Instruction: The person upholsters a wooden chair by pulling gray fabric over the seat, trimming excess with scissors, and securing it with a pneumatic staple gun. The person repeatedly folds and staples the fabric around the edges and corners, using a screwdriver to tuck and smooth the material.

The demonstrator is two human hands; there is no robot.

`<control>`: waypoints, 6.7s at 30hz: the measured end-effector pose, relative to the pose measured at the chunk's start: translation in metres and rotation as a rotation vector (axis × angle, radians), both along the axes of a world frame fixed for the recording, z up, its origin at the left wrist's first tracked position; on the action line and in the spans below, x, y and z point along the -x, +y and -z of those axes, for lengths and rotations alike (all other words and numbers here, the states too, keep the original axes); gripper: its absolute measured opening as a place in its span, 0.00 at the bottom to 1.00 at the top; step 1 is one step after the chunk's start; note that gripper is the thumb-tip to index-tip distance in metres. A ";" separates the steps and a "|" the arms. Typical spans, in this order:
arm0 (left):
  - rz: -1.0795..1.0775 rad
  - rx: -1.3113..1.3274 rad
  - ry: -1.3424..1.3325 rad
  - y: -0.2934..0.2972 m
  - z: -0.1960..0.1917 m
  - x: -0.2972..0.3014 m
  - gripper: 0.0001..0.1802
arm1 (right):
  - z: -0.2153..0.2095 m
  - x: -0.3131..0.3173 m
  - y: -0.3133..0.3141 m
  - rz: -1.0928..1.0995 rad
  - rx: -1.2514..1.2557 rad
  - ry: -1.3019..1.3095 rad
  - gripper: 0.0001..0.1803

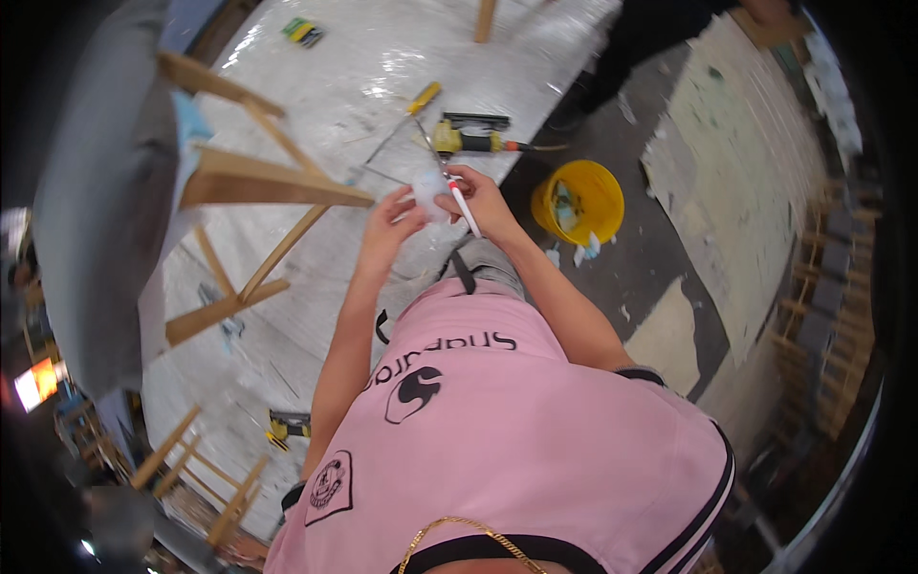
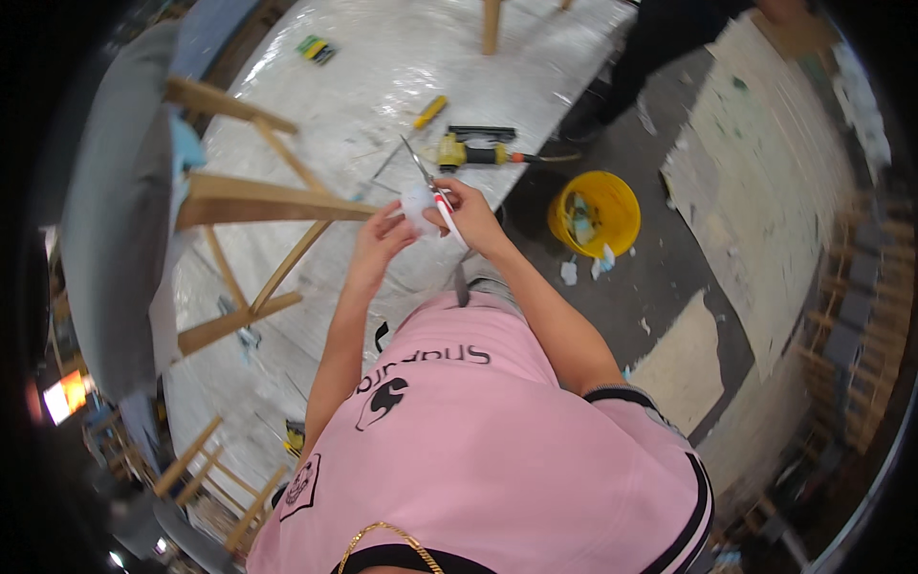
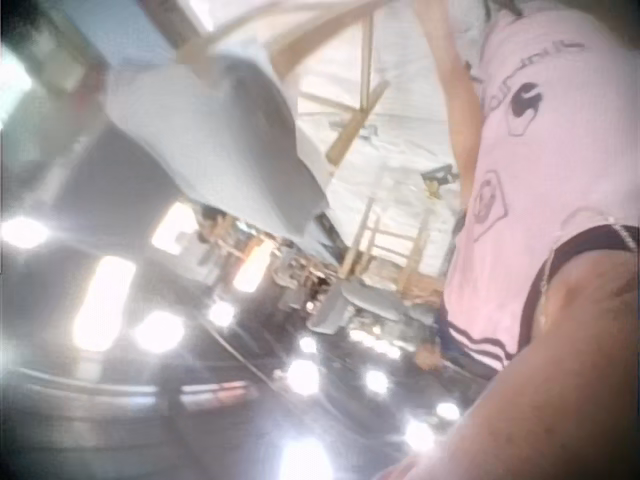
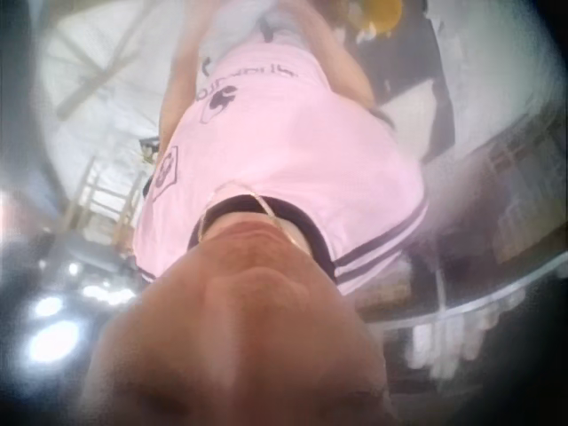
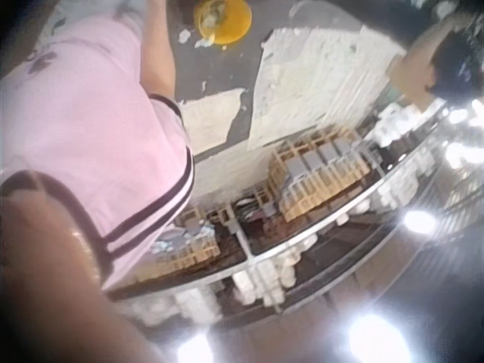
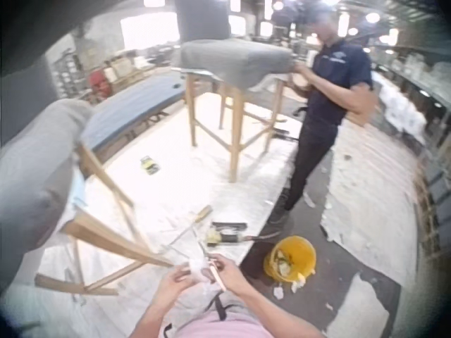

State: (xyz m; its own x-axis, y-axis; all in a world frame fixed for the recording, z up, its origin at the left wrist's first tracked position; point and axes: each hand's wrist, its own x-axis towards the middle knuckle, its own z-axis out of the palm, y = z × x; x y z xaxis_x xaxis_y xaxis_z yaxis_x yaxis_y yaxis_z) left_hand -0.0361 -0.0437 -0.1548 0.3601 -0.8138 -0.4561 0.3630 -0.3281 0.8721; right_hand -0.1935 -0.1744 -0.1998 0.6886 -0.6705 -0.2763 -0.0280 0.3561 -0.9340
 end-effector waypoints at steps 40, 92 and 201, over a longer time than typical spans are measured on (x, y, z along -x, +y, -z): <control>-0.206 0.246 -2.373 0.010 -0.383 -0.302 0.41 | -0.370 -0.192 -0.184 -0.604 1.307 0.144 0.31; -0.222 0.118 -2.425 -0.001 -0.381 -0.315 0.50 | -0.453 -0.319 -0.203 -1.029 1.473 0.169 0.39; -0.185 0.264 -2.336 0.003 -0.373 -0.318 0.47 | -0.463 -0.327 -0.165 -1.151 1.453 0.341 0.29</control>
State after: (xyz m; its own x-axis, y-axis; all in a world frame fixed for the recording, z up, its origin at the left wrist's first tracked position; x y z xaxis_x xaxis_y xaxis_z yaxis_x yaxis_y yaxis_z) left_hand 0.2817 -0.0405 0.2182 -0.0307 -0.6754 0.7368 -0.9161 -0.2759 -0.2909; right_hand 0.1335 -0.3399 0.2627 0.9576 0.2098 -0.1973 0.1296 -0.9257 -0.3553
